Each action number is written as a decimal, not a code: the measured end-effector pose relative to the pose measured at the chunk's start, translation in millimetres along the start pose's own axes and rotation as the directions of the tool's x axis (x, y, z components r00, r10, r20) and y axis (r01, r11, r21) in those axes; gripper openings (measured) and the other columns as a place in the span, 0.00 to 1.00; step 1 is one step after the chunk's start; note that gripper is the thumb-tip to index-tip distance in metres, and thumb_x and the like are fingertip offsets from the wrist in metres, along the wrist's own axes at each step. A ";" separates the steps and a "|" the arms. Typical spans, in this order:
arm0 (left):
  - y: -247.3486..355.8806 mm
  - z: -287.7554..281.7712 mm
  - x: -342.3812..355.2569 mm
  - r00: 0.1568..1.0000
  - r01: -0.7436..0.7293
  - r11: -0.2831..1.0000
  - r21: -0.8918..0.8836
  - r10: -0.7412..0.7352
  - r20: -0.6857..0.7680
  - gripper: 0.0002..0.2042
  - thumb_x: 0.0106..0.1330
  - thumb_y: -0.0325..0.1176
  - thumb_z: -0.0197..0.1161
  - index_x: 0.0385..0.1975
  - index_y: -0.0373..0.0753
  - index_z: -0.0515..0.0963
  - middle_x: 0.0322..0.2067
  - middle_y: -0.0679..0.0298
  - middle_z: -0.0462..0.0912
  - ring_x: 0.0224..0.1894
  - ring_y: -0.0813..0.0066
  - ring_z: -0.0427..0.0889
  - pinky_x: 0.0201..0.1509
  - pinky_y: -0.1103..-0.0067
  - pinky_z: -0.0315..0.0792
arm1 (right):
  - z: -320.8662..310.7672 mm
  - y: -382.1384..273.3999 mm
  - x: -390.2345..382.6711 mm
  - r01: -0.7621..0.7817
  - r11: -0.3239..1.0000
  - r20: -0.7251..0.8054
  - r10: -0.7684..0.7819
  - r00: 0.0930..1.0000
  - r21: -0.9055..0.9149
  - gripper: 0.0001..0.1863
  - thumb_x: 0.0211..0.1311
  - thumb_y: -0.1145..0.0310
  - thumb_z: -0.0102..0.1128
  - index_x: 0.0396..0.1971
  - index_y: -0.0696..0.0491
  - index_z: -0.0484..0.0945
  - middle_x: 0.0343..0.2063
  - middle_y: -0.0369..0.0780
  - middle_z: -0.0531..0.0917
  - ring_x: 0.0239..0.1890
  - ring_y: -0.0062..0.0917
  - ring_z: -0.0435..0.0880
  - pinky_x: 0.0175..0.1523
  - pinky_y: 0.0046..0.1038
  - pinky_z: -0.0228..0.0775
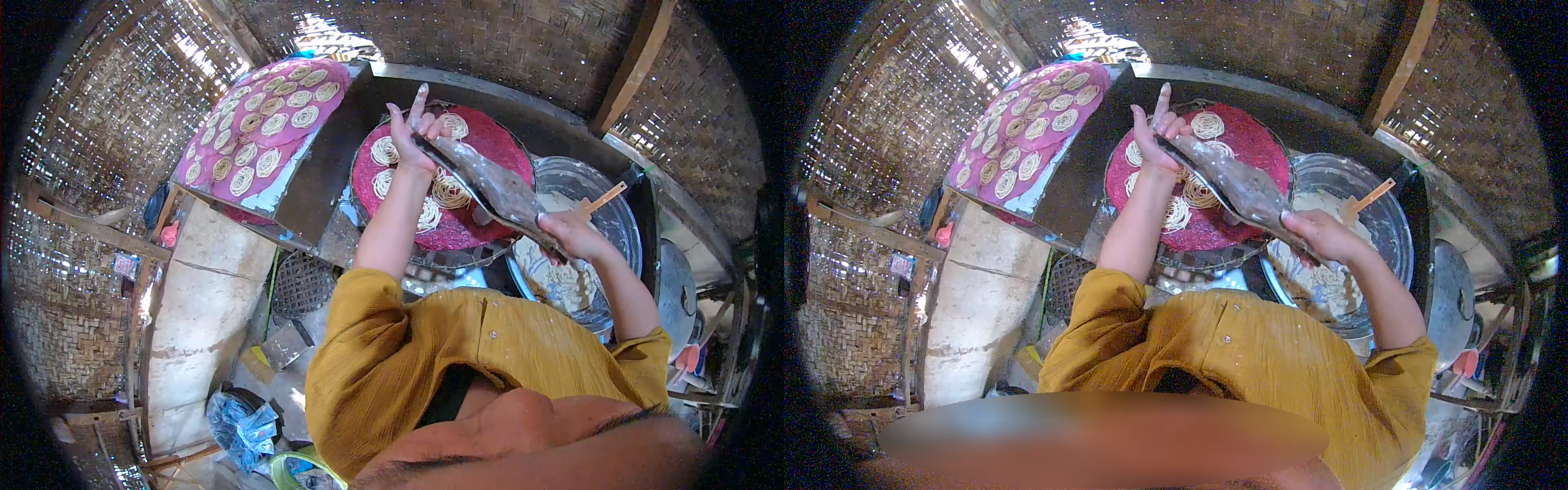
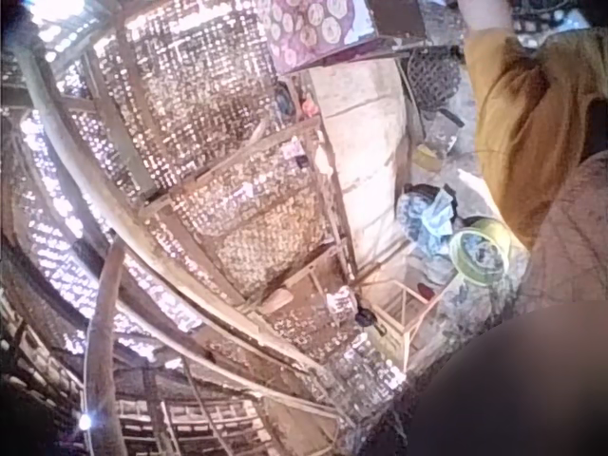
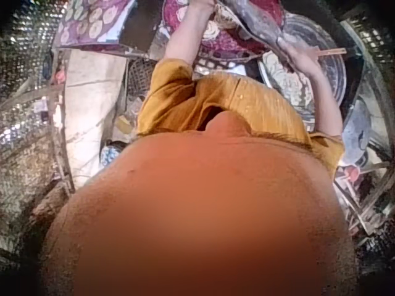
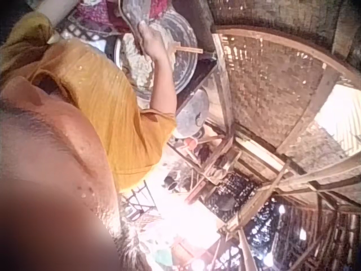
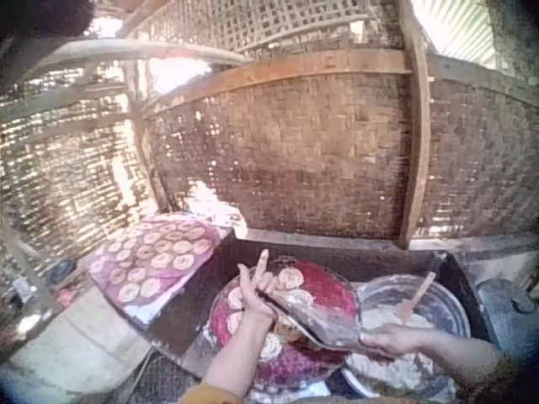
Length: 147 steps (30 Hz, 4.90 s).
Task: The person extrudes dough from a clear bag onto a round pink tray, using their fingers to shape the swirls. They refill the bag with dough from a large bowl using a spatula and transfer the prepared tray to a steaming pot.
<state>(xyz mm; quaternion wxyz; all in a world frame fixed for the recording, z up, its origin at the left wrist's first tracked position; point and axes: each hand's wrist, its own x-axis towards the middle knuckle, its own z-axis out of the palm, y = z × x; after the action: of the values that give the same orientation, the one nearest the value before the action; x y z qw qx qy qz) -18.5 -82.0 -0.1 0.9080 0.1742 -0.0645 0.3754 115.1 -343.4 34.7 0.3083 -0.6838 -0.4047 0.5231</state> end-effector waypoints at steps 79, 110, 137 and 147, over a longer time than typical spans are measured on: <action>-30.0 38.3 -64.1 0.934 -0.336 -0.835 0.435 -0.236 0.268 0.29 0.50 0.49 0.54 0.50 0.41 0.61 0.55 0.54 0.52 0.53 0.53 0.55 0.52 0.58 0.49 | -27.0 24.6 -32.6 0.387 0.921 -0.386 -0.376 0.842 -0.052 0.23 0.52 0.53 0.48 0.34 0.59 0.71 0.25 0.34 0.71 0.28 0.17 0.65 0.35 0.21 0.58; -150.4 96.4 -92.3 0.507 -0.809 -0.469 0.355 -0.249 0.825 0.06 0.38 0.29 0.54 0.09 0.42 0.64 0.09 0.66 0.64 0.14 0.71 0.68 0.27 0.76 0.62 | -27.8 -23.0 -154.2 0.399 0.790 -0.531 -0.610 0.589 -0.466 0.30 0.39 0.77 0.52 0.47 0.54 0.54 0.24 0.36 0.68 0.25 0.17 0.67 0.29 0.19 0.61; -161.1 83.2 -63.1 0.665 -0.744 -0.453 0.491 -0.435 0.607 0.06 0.35 0.27 0.57 0.16 0.39 0.70 0.18 0.60 0.73 0.28 0.64 0.73 0.45 0.70 0.60 | -40.7 6.1 -140.9 0.427 0.740 -0.704 -0.655 0.276 -0.521 0.20 0.44 0.74 0.53 0.41 0.55 0.60 0.20 0.38 0.72 0.21 0.21 0.72 0.29 0.23 0.65; -160.8 83.2 -67.9 0.647 -0.750 -0.473 0.462 -0.379 0.662 0.07 0.34 0.27 0.56 0.17 0.40 0.70 0.16 0.62 0.72 0.26 0.66 0.73 0.43 0.70 0.61 | -80.2 20.2 -121.0 0.162 0.816 -0.818 -0.499 -0.288 -0.555 0.17 0.48 0.68 0.55 0.35 0.57 0.61 0.20 0.43 0.74 0.22 0.25 0.75 0.29 0.26 0.66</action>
<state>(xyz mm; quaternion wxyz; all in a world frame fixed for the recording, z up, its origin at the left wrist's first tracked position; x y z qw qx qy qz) 47.7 -262.8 17.5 0.0901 0.9271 -0.0692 0.3572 182.1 -459.0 95.1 0.5553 -0.7144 -0.2570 -0.3393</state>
